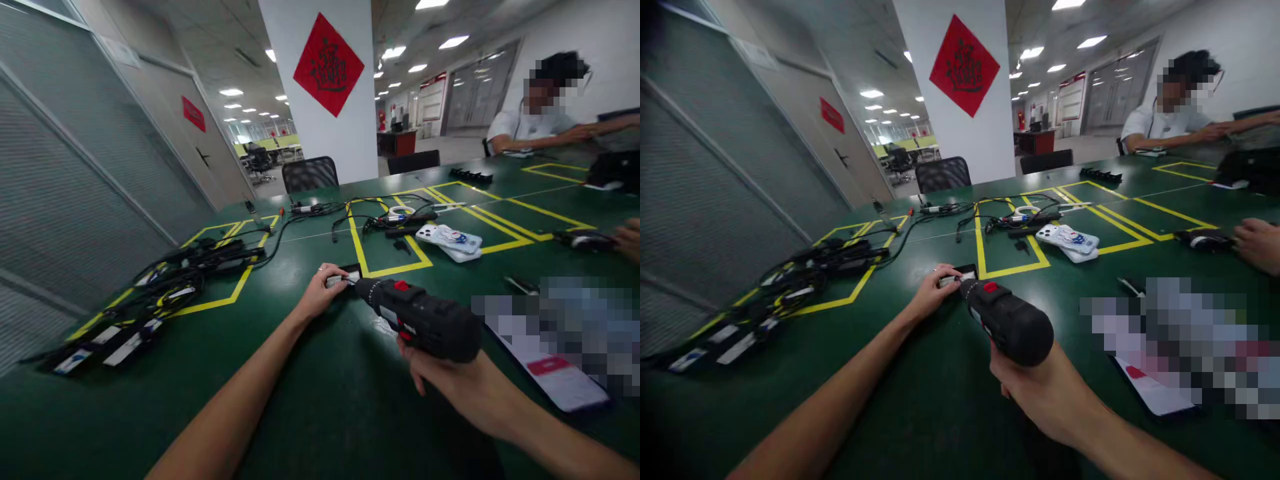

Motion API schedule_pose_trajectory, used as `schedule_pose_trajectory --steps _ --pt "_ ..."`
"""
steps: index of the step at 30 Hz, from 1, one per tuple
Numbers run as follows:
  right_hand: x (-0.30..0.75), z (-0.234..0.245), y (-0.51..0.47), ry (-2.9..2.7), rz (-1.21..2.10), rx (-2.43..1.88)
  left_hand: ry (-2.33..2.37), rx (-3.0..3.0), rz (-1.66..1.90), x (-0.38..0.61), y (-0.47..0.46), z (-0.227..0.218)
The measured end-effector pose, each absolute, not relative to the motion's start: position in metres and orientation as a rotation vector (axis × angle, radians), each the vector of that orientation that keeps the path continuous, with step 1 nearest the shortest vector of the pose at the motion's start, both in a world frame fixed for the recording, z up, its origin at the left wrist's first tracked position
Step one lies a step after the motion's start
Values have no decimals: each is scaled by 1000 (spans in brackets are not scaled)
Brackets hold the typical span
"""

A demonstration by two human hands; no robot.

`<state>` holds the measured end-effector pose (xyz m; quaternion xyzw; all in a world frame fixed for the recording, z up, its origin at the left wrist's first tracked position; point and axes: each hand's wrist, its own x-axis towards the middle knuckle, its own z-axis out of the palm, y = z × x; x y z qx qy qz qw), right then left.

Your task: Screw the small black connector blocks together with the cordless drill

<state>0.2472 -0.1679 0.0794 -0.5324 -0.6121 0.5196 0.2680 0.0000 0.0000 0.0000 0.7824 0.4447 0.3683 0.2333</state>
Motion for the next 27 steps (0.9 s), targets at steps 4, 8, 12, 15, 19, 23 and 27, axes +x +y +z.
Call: schedule_pose_trajectory --steps 4,8,12,15,19,23,27 --pt "247 82 -169 -1661 1370 -1372 1222 2139 1021 0 0 0" --pt "247 84 -169 -1620 1429 -1365 1205 2123 1029 0 -1 1" --pt "247 86 -169 -1614 1437 -1370 1205 2119 1030 1 -2 2" --pt "246 86 -169 -1602 1437 -1374 1205 2115 1027 0 -1 1" --pt "247 86 -169 -1639 1433 -1396 1203 2111 1030 0 -1 0" --pt "248 85 -169 -1669 1423 -1401 1201 2118 1032 0 -2 1" --pt "247 86 -169 -1648 1405 -1409 1208 2117 1026 1 -2 2"
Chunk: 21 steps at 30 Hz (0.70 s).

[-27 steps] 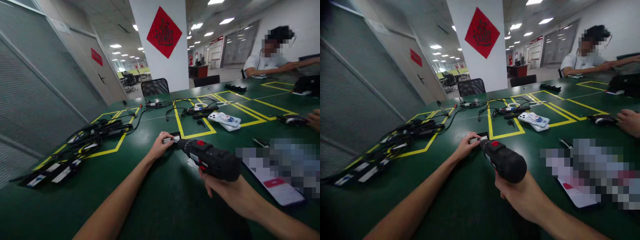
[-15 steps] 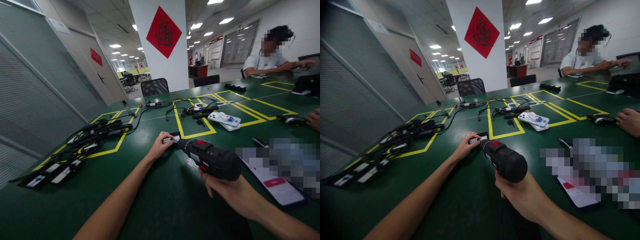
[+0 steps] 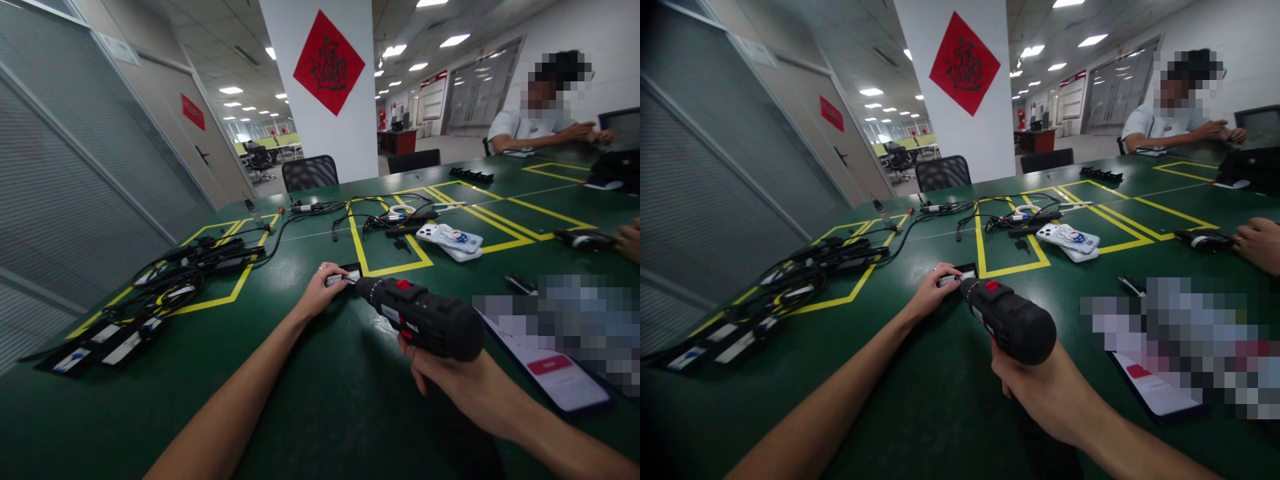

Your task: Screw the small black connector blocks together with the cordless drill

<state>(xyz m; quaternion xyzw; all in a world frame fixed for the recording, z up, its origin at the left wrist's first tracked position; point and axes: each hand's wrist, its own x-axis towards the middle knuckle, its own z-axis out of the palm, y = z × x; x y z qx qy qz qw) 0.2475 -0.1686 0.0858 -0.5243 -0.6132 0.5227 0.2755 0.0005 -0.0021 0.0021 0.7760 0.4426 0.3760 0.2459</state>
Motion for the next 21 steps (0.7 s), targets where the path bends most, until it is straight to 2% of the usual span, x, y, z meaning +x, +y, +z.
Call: schedule_pose_trajectory --steps 21 --pt "247 86 -169 -1631 1414 -1373 1200 2102 1037 2 -3 4"
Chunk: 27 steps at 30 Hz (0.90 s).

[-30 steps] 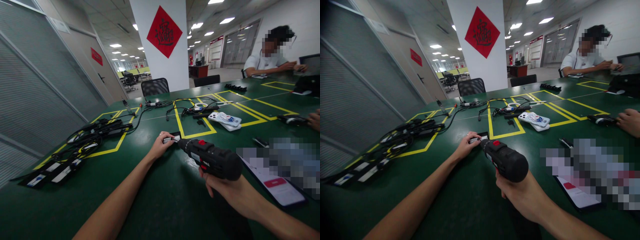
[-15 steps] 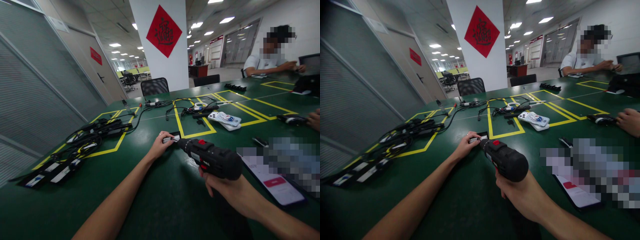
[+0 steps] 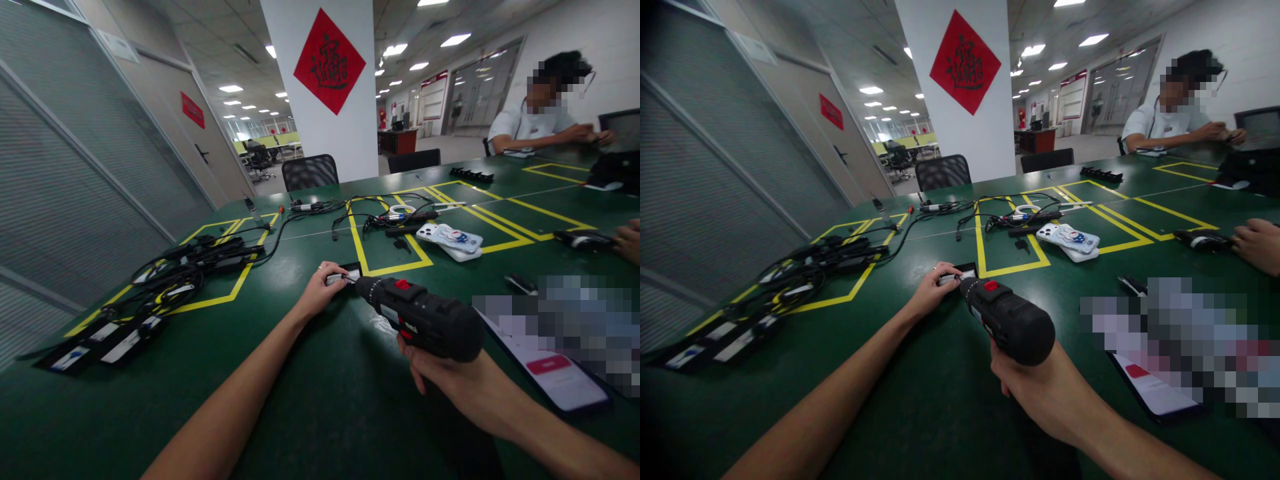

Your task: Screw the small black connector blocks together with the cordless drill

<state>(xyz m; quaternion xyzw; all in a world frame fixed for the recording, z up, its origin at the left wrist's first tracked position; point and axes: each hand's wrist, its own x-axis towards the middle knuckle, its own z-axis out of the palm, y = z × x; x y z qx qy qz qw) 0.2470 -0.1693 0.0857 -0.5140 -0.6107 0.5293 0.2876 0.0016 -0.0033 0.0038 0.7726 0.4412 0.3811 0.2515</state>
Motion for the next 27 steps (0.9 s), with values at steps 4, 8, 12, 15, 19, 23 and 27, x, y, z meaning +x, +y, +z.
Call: schedule_pose_trajectory --steps 4,8,12,15,19,23,27 --pt "247 85 -170 -1605 1418 -1354 1212 2102 1036 2 -4 5" --pt "248 84 -170 -1614 1448 -1336 1219 2099 1038 2 -4 4" --pt "249 84 -170 -1617 1421 -1366 1221 2101 1036 2 -3 4" --pt "248 86 -170 -1639 1404 -1388 1222 2100 1033 2 -3 4" --pt "247 87 -169 -1652 1429 -1374 1218 2103 1033 3 -3 4" --pt "246 86 -168 -1639 1442 -1377 1213 2097 1037 2 -4 5" --pt "247 86 -169 -1648 1421 -1380 1210 2087 1036 2 -4 6"
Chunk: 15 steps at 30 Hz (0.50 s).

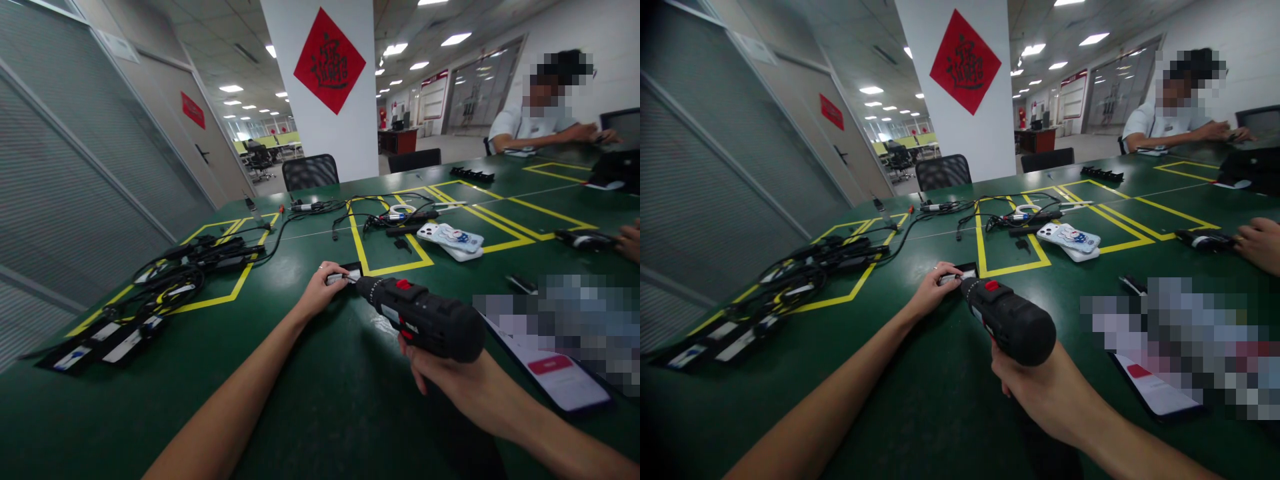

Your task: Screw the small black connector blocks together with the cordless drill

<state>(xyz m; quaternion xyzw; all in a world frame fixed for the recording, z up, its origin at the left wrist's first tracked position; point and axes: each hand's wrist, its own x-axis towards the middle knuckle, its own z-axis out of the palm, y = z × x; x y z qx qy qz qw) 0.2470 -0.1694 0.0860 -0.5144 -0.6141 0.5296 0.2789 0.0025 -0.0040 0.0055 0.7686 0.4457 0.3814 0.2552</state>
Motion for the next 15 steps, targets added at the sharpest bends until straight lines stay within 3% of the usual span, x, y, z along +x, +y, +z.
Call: schedule_pose_trajectory --steps 15 --pt "247 87 -168 -1616 1442 -1402 1223 2098 1034 3 -4 5"
